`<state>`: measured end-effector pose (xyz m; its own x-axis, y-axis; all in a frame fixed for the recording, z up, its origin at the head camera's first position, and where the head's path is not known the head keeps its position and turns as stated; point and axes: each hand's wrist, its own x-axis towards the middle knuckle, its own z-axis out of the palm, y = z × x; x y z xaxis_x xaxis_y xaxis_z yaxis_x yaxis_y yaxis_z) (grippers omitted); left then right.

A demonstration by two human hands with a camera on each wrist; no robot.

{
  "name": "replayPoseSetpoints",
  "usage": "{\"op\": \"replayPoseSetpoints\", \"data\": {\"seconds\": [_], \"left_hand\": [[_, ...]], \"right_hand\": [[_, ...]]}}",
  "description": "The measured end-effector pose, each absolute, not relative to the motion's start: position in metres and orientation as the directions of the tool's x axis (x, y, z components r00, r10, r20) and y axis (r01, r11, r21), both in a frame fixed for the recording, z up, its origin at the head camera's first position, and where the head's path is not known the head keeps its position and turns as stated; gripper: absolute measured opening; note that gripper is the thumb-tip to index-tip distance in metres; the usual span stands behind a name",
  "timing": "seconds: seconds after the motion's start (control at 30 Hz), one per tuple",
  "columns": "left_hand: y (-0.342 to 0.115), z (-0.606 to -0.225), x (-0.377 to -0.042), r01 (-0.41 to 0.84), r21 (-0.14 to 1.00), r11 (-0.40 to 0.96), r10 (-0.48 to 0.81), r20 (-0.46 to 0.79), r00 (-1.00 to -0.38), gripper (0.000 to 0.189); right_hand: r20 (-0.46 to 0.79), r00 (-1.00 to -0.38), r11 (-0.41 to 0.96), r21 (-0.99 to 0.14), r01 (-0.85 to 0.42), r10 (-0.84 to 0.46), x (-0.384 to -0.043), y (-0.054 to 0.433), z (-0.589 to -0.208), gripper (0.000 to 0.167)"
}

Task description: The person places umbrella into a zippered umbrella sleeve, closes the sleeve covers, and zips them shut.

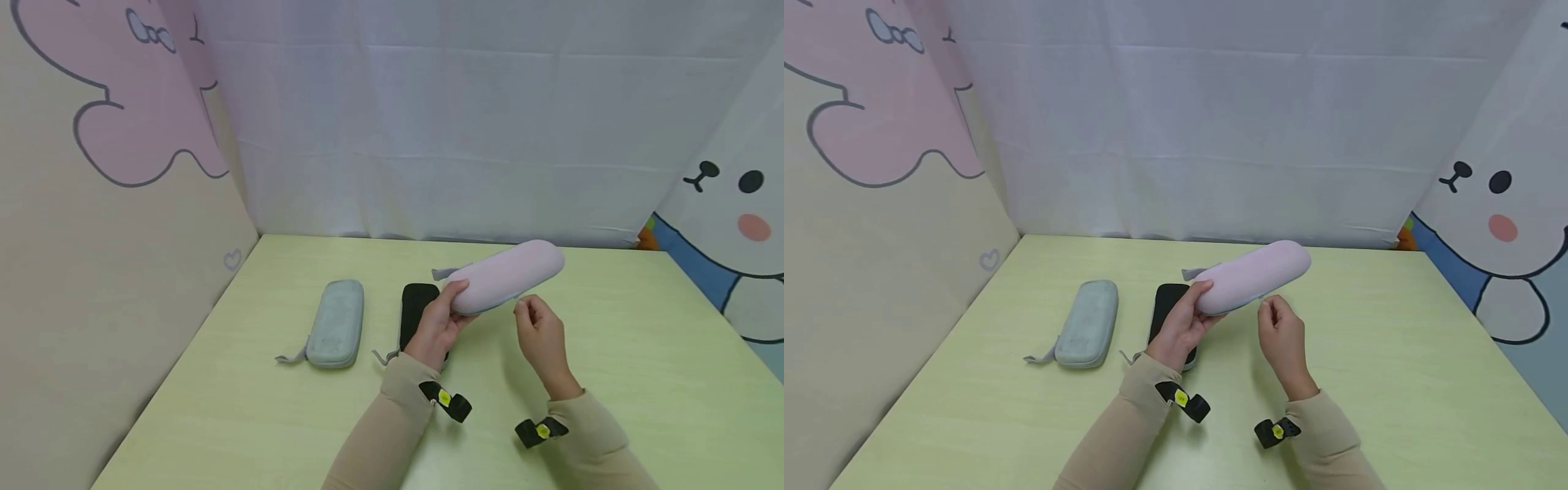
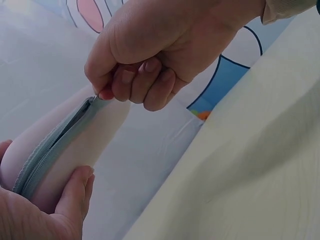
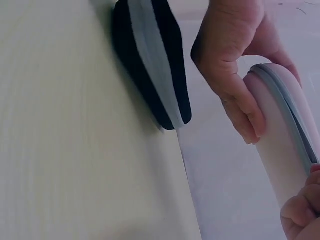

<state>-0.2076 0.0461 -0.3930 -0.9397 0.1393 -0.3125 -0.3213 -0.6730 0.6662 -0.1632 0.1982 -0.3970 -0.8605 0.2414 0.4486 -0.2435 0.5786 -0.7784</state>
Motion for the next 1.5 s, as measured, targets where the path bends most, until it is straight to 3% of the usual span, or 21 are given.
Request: {"op": "replayPoseSetpoints", "data": {"seconds": [0.33,0.6,0.87,1.23,1.5], "left_hand": [[0.052,-0.395,-0.206,-0.314,0.638,-0.703,0.122,-0.327,-0.937,0.05],[0.059,-0.393,-0.206,-0.298,0.611,-0.733,0.106,-0.331,-0.938,0.05],[0.064,-0.393,-0.205,-0.273,0.589,-0.761,0.066,-0.349,-0.935,0.048],[0.069,-0.392,-0.205,-0.234,0.561,-0.794,0.009,-0.373,-0.928,0.046],[0.068,-0.389,-0.205,-0.215,0.498,-0.84,0.007,-0.387,-0.922,0.046]], "right_hand": [[0.452,-0.853,0.564,-0.788,-0.245,0.26,-0.162,0.195,-0.399,0.019],[0.55,-0.828,0.607,-0.697,-0.382,0.11,-0.158,0.18,-0.405,0.02],[0.503,-0.848,0.578,-0.746,-0.33,0.166,-0.156,0.175,-0.406,0.019],[0.584,-0.811,0.574,-0.679,-0.459,0.043,-0.155,0.164,-0.411,0.013],[0.665,-0.746,0.59,-0.595,-0.546,-0.019,-0.159,0.158,-0.413,0.013]]}}
